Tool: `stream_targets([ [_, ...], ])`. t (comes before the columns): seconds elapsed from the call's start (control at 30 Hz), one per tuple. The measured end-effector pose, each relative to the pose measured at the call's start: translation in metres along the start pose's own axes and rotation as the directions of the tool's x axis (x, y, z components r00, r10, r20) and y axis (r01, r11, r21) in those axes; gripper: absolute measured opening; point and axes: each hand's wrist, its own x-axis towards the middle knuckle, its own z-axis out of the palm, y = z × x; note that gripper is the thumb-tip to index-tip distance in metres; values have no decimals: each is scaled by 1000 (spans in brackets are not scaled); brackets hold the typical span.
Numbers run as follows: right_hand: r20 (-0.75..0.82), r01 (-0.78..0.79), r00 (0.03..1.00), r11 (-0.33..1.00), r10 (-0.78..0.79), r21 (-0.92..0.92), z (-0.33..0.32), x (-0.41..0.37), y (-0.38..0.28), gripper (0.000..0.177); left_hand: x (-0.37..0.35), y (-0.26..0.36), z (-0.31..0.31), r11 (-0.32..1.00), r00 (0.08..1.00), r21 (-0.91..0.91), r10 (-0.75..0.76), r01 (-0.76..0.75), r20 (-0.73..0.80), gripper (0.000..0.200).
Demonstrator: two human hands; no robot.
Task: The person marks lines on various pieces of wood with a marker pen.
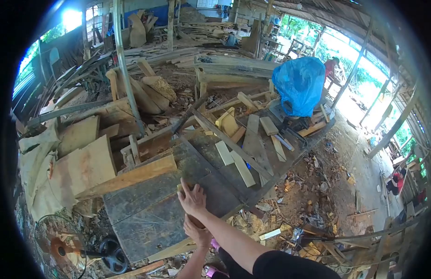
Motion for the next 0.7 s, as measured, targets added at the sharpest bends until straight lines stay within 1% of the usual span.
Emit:
stream_targets([
  [0.03,-39,-13,999,999,15,51,3,21,-3,61,3,2,1,1000,1000,2,5,-5,-14,88],
  [0.07,-43,-6,999,998,9,60,5,39,-5,61,3,2,0,1000,1000,17,-10,10,11,94],
  [0.1,-15,-10,1000,996,12,86,6,53,-7,60,1,-1,0,999,999,37,-24,22,43,100],
  [0.13,8,-21,1000,994,20,108,6,64,-8,60,2,-5,3,999,999,41,-11,9,50,100],
  [0.17,-27,9,1000,995,-7,102,7,63,-6,60,3,-10,8,999,1000,39,14,-15,17,102],
  [0.2,-37,-34,999,994,38,105,10,53,0,60,-1,-14,9,998,999,38,42,-42,5,104],
  [0.23,-95,37,995,996,-29,86,10,40,6,60,-2,-15,10,999,1000,32,18,-19,17,105],
  [0.27,-151,114,983,992,-105,55,9,25,12,60,-3,-16,10,999,998,20,41,-42,53,105],
  [0.33,-136,136,982,990,-130,35,-2,-20,22,60,-3,-17,9,981,977,-2,194,-195,-82,99],
  [0.37,-147,130,981,991,-125,25,-5,-38,25,60,-3,-31,18,986,984,-13,165,-166,-63,100],
  [0.4,-76,121,990,992,-119,31,-8,-49,29,61,-6,-35,20,985,983,-29,169,-171,-73,100],
  [0.43,-6,115,993,993,-115,35,-10,-52,30,62,-6,-36,20,991,989,-28,132,-134,-68,100],
  [0.47,-19,132,991,991,-131,20,-12,-45,29,62,-3,-37,25,995,993,-30,92,-94,-68,99],
  [0.5,-7,131,991,991,-131,7,-12,-33,27,62,0,-30,24,994,992,-47,89,-94,-90,99],
  [0.53,16,130,991,992,-130,0,-9,-22,24,63,-3,-22,13,995,992,-21,97,-99,-78,100],
  [0.57,-29,152,988,988,-152,10,-13,-5,18,63,-4,-17,11,995,993,8,100,-100,-61,100],
  [0.6,-19,158,987,987,-158,9,-12,16,11,63,-3,-17,16,996,994,11,90,-89,-65,100],
  [0.67,-72,145,988,986,-139,80,-2,56,3,63,-4,-23,18,991,989,70,119,-113,-85,101],
  [0.7,-60,124,991,988,-119,91,3,63,3,63,-6,-24,17,990,991,82,119,-114,-63,101],
])
